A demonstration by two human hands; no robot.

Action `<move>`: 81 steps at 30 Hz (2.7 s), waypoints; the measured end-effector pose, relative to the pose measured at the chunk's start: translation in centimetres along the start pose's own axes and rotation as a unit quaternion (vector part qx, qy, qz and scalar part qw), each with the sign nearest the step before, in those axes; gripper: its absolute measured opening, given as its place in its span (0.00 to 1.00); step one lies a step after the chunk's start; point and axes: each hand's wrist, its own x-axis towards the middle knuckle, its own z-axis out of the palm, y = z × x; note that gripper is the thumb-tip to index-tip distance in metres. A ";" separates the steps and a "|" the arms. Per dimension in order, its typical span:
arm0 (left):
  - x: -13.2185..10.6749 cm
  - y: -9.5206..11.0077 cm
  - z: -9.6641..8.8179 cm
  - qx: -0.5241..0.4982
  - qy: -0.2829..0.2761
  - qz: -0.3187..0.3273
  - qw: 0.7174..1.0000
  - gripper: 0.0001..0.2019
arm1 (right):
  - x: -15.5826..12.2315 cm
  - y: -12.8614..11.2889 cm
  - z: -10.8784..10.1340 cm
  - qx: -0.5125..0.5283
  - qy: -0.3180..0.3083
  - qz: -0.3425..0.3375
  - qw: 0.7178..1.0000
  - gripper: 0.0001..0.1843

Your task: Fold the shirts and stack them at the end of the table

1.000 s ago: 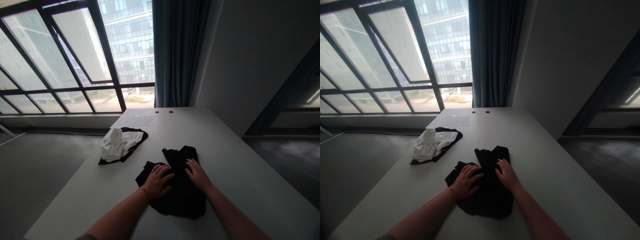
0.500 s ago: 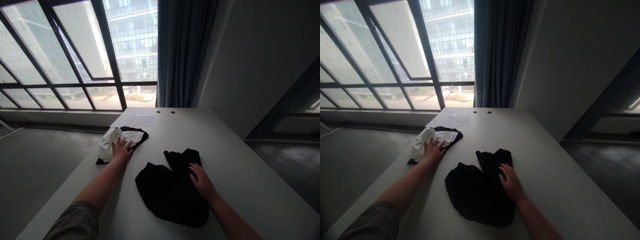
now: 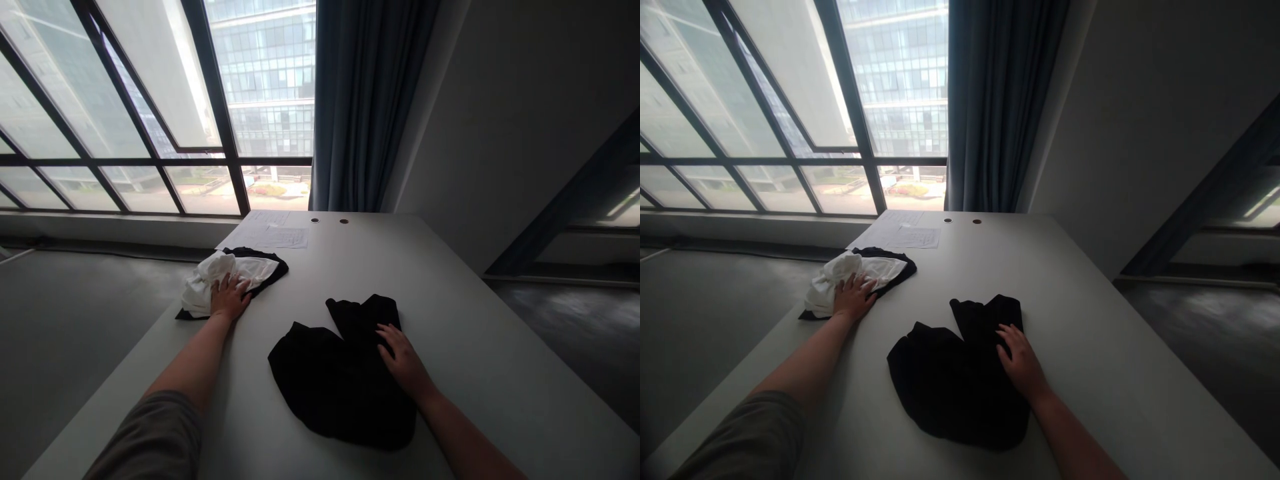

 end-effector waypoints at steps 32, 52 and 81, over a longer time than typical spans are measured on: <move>-15.7 15.9 -1.7 -0.365 -0.035 0.081 0.927 0.24 | -0.2 1.5 1.4 -0.022 0.080 0.077 0.994 0.30; -6.5 13.0 0.0 -0.178 0.009 0.064 0.982 0.23 | -3.8 1.1 -0.4 -0.041 0.040 0.061 0.996 0.31; 12.1 7.9 6.9 -0.038 -0.158 -0.123 0.979 0.35 | -5.6 0.3 -1.1 -0.073 0.066 0.038 0.994 0.27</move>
